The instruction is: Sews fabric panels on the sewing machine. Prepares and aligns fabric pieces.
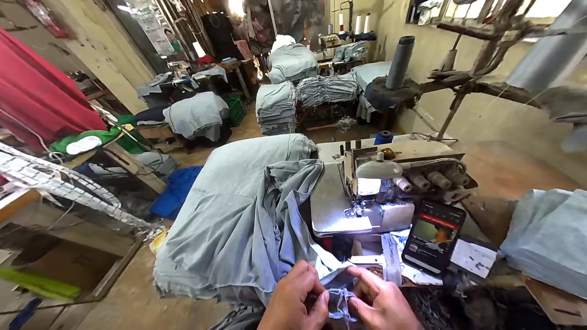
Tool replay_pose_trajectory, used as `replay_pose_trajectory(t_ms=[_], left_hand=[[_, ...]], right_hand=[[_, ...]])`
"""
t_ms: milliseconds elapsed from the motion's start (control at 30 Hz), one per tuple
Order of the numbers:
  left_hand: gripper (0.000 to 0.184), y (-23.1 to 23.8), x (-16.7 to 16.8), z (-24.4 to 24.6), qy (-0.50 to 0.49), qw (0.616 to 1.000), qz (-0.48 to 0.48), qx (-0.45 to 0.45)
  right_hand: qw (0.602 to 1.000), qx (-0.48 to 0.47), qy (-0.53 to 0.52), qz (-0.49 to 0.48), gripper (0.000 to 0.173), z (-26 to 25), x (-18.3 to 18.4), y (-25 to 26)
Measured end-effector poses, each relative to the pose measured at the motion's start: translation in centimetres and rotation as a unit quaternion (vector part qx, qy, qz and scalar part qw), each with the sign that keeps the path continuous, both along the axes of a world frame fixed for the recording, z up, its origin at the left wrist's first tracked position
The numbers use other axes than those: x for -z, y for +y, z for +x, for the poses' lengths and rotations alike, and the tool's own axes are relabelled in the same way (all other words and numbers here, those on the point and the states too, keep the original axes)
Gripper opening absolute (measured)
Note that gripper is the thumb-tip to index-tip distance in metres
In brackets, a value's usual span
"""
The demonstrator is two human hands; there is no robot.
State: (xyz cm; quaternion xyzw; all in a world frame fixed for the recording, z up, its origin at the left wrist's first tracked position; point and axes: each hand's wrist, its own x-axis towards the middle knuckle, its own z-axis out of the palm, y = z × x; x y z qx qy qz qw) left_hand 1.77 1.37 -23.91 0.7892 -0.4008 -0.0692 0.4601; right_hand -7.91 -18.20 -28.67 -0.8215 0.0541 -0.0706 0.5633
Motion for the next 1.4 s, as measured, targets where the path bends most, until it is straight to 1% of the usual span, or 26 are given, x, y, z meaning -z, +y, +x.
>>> replay_pose_trajectory(t_ms=[67, 133, 233, 333, 433, 467, 600, 633, 700, 767, 833, 1000, 1133, 1267, 1300, 1400], left_hand=[[0.012, 0.0, 0.1, -0.1, 0.0, 1.0, -0.003, -0.002], [0.012, 0.0, 0.2, -0.2, 0.0, 1.0, -0.008, -0.001], [0.012, -0.1, 0.2, -0.4, -0.004, 1.0, -0.009, 0.002], [0.012, -0.1, 0.0, -0.5, -0.006, 1.0, -0.004, 0.008], [0.013, 0.1, 0.0, -0.5, -0.011, 1.0, -0.001, 0.018], [0.013, 0.1, 0.0, -0.5, -0.012, 1.0, -0.001, 0.022], [0.014, 0.3, 0.1, -0.4, -0.012, 1.0, -0.001, 0.025], [0.014, 0.3, 0.2, -0.4, -0.012, 1.0, 0.0, 0.025], [0.013, 0.4, 0.3, -0.3, -0.012, 1.0, -0.005, 0.027], [0.013, 0.2, 0.4, -0.3, -0.012, 0.999, -0.01, 0.031], [0.013, 0.0, 0.2, -0.4, -0.012, 0.999, -0.008, 0.031], [0.013, 0.1, 0.2, -0.3, -0.042, 0.999, -0.005, 0.029], [0.011, 0.1, 0.5, -0.3, -0.043, 0.999, -0.013, 0.016], [0.006, 0.1, 1.0, -0.5, -0.036, 0.999, -0.033, -0.018], [0.006, 0.1, 1.1, -0.5, -0.05, 0.998, -0.029, -0.03], [0.02, -0.2, 1.4, -0.4, -0.137, 0.988, -0.01, -0.066]], right_hand=[[0.999, 0.038, -0.021, 0.013, 0.042, 0.2, 0.4, 0.1], [0.998, 0.051, -0.028, 0.034, 0.04, 0.5, 0.4, 0.0], [0.999, 0.025, -0.032, 0.029, 0.049, 1.2, 0.7, -0.6], [0.999, 0.016, -0.03, 0.01, 0.045, 1.4, 0.9, -0.9], [0.999, -0.009, -0.018, 0.024, 0.053, 1.5, 1.0, -1.4], [0.999, -0.025, -0.01, 0.033, 0.052, 1.4, 0.9, -1.7], [0.992, -0.088, 0.028, 0.081, 0.026, 0.9, 0.4, -2.7], [0.99, -0.098, 0.04, 0.093, 0.021, 0.8, 0.2, -2.9], [0.987, -0.117, 0.053, 0.094, 0.024, 0.8, 0.0, -3.1], [0.987, -0.122, 0.066, 0.074, 0.029, 0.9, 0.0, -2.9], [0.993, -0.101, 0.056, 0.04, 0.027, 1.1, 0.2, -2.4], [0.998, -0.032, -0.025, -0.044, 0.016, 0.7, 0.8, -2.1], [0.99, 0.013, -0.086, -0.107, 0.013, 0.2, 0.6, -2.1], [0.982, 0.042, -0.131, -0.129, 0.012, -0.1, 0.6, -2.1], [0.979, 0.045, -0.141, -0.139, 0.012, -0.2, 0.5, -2.1], [0.967, 0.056, -0.171, -0.181, 0.013, -0.4, 0.2, -2.1]])
